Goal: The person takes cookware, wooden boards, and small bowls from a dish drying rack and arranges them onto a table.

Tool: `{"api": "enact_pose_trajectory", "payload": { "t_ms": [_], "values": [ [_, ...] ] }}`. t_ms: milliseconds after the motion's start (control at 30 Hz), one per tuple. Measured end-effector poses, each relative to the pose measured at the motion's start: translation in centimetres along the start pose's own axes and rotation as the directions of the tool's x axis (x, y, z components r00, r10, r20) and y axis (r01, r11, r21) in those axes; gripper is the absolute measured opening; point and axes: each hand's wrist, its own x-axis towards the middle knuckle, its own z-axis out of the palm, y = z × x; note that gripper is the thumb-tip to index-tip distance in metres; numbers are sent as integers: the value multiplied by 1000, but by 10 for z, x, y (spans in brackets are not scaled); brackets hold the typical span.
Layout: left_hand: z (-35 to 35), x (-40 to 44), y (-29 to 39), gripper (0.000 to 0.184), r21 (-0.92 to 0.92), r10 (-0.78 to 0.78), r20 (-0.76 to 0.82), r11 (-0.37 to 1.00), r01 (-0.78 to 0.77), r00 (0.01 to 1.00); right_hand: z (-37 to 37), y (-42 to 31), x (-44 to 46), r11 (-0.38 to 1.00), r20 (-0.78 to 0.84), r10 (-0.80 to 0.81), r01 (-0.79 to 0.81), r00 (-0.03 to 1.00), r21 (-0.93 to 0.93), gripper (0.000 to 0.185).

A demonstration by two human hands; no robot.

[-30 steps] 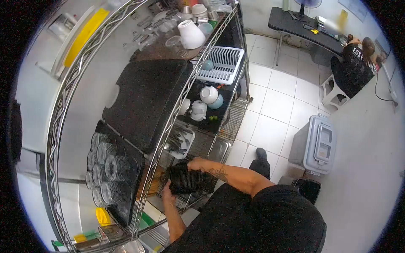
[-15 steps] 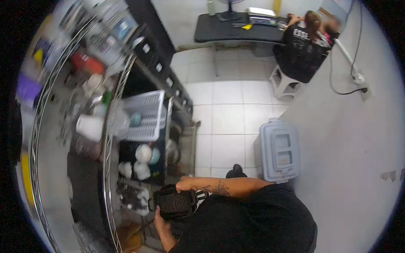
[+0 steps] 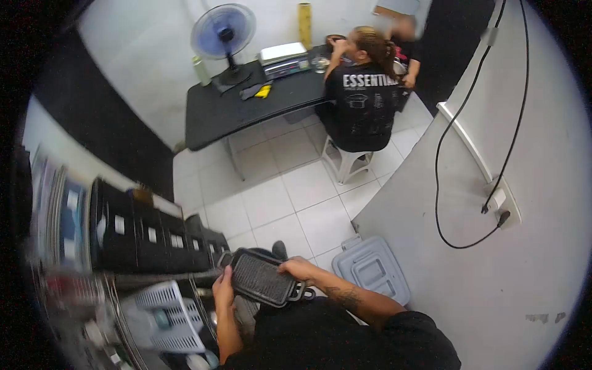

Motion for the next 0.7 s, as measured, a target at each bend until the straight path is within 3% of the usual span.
{"api": "enact_pose_trajectory", "payload": {
  "t_ms": [67,167,233,267,333,367,400,467,533,567,600,633,700],
  "values": [
    [60,63,52,80,344,53,-7,938,-47,999,-31,-41,22,992,-138,-80,92,987,90,40],
    [159,122,128,89,385,118,278,896,-223,953,-69,-67,32,923,-312,-96,202,945,328,35],
    [226,143,179,90,425,102,435,853,-303,895,-85,-98,23,753,-403,-78,319,912,576,34],
    [260,155,198,91,473,101,489,804,-360,867,-92,-110,23,732,-432,-69,340,899,590,34],
    [330,182,215,90,484,109,588,746,-457,801,-116,-130,21,564,-523,-9,437,852,701,29],
    [364,191,220,90,495,114,645,691,-527,756,-120,-148,20,422,-592,-14,541,806,727,26],
    [399,194,231,90,486,97,666,695,-529,740,-140,-153,23,417,-613,4,556,790,719,26],
    [454,190,250,87,483,89,781,542,-688,618,-165,-144,28,421,-544,43,479,838,771,24],
    [520,191,249,87,470,67,813,510,-721,578,-198,-144,41,414,-589,72,513,805,752,24],
    [541,189,244,87,485,19,835,446,-752,550,-209,-142,46,304,-622,125,567,773,765,24],
    [567,186,239,87,483,5,840,446,-753,542,-220,-144,49,198,-650,178,620,739,759,24],
    [596,193,245,85,459,-22,858,478,-749,513,-219,-202,26,155,-666,249,650,703,744,23],
    [648,182,252,83,457,-138,880,504,-733,454,-247,-205,20,163,-702,239,685,671,710,25]
  ]
}}
